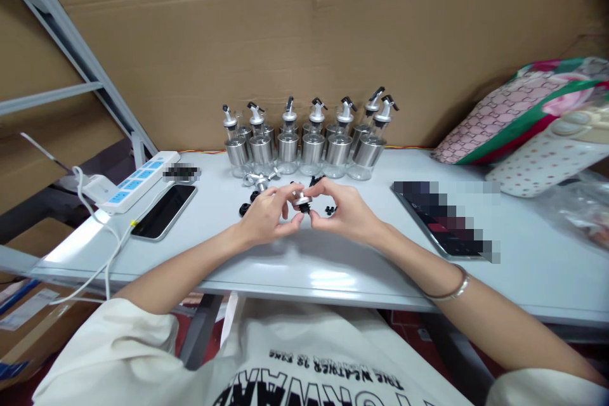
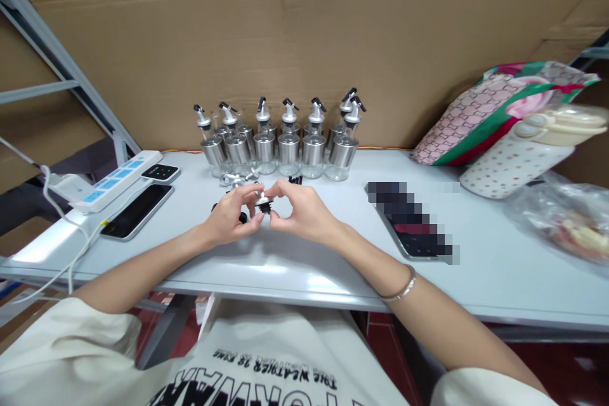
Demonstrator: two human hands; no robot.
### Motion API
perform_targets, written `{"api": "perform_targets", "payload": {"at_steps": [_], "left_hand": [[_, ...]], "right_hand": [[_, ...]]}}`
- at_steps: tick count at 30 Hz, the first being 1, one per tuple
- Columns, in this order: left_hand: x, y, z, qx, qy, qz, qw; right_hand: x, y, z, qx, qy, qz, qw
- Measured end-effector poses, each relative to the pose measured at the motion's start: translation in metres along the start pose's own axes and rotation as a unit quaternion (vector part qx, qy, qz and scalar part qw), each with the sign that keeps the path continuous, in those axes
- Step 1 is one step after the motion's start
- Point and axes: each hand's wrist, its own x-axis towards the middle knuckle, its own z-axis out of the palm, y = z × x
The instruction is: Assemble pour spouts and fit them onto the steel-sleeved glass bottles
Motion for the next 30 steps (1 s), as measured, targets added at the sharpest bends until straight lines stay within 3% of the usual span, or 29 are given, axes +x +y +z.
{"api": "perform_targets", "payload": {"at_steps": [3,7,13,15,18,23,26,30], "left_hand": [[0.000,-0.003,0.002,0.005,0.017,-0.006,1.000],[0.000,-0.008,0.003,0.036,0.032,0.015,0.999],[0.003,-0.007,0.000,0.022,0.021,0.014,0.999],[0.005,-0.006,-0.002,0.031,0.012,0.013,0.999],[0.007,-0.005,-0.003,0.058,-0.017,0.011,0.998],[0.008,-0.002,-0.004,0.098,-0.059,0.016,0.993],[0.008,-0.001,-0.004,0.107,-0.067,0.028,0.992],[0.007,0.000,-0.004,0.106,-0.073,0.030,0.991]], "right_hand": [[0.001,0.005,-0.001,0.011,0.002,0.006,1.000],[0.004,0.010,-0.002,0.013,0.008,-0.040,0.999],[0.010,0.009,-0.013,0.002,-0.001,-0.078,0.997],[0.013,0.013,-0.022,-0.021,-0.008,-0.058,0.998],[0.016,0.030,-0.037,-0.113,-0.008,0.025,0.993],[0.010,0.071,-0.036,-0.290,-0.138,0.074,0.944],[0.004,0.087,-0.029,-0.315,-0.192,0.079,0.926],[0.003,0.092,-0.030,-0.305,-0.211,0.090,0.924]]}}
